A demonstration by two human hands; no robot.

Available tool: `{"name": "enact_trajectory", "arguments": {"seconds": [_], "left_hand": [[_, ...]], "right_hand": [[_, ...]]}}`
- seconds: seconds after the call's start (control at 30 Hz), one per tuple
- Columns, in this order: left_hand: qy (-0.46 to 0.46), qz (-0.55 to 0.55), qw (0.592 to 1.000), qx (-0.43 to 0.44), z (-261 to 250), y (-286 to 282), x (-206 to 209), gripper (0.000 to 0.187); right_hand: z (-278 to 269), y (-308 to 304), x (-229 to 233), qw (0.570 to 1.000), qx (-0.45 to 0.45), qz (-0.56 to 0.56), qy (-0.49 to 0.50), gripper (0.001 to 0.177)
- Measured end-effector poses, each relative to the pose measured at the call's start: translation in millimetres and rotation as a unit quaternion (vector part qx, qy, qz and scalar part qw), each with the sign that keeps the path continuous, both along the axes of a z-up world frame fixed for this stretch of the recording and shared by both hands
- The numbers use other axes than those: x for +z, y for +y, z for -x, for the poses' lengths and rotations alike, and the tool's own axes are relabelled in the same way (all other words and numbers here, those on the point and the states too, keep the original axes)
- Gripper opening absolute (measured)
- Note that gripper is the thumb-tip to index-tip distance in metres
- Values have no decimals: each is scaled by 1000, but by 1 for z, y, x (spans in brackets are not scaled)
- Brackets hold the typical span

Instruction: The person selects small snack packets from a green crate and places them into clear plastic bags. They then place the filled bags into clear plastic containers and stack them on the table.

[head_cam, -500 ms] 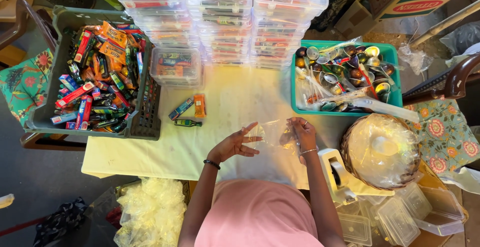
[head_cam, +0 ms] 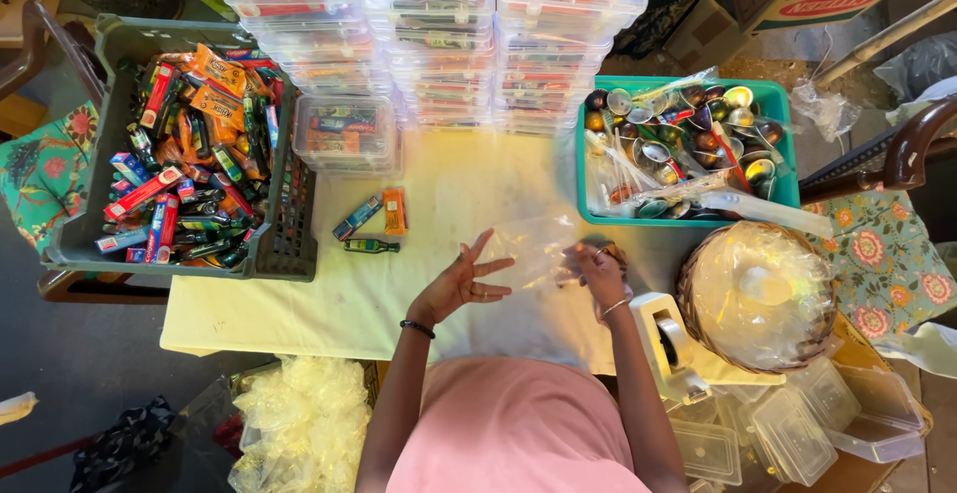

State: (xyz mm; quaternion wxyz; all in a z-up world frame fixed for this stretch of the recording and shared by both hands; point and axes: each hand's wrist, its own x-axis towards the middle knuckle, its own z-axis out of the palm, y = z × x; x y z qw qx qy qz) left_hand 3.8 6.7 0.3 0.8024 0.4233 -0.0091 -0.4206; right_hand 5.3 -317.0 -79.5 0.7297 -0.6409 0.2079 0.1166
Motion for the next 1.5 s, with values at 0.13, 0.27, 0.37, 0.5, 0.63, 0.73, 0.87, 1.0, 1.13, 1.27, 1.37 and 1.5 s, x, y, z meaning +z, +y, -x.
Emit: {"name": "enact_trajectory", "arguments": {"seconds": [0.13,0.27,0.37,0.5,0.63,0.73,0.87,1.0,1.13,1.27,1.37,1.5], "left_hand": [[-2,2,999,42,-1,6,-5,87],[6,-12,998,56,8,7,-27,89],[4,-10,993,114,22,0,-52,86],[114,72,950,280,50,-13,-93,76],[253,207,859,395,89,-12,-163,62],[322,62,845,422,100,-4,-218,50],[51,-480,785,389,86,-9,-120,43],[-375,-578,613,387,26,-2,-46,39],[-378,-530,611,451,-31,22,-67,35],[-155,-384,865,285,-36,38,-170,36],[-391,-264,874,117,-31,31,-193,37],[-213,-437,873,-45,-19,9,-180,48]], "right_hand": [[0,5,-5,996,75,-45,-12,27],[-16,8,-53,997,31,-76,1,17],[-45,13,-93,1000,26,10,-7,18],[-87,38,-114,989,115,81,-35,20],[-119,69,-108,951,197,238,-23,17],[-137,85,-98,892,280,332,-126,15],[-155,106,-64,857,344,361,-132,15],[-166,124,-55,758,419,452,-215,12],[-165,126,-67,690,417,506,-307,13],[-162,129,-73,675,401,508,-355,12],[-161,137,-77,675,357,536,-359,12],[-151,167,-53,673,324,572,-339,14]]}}
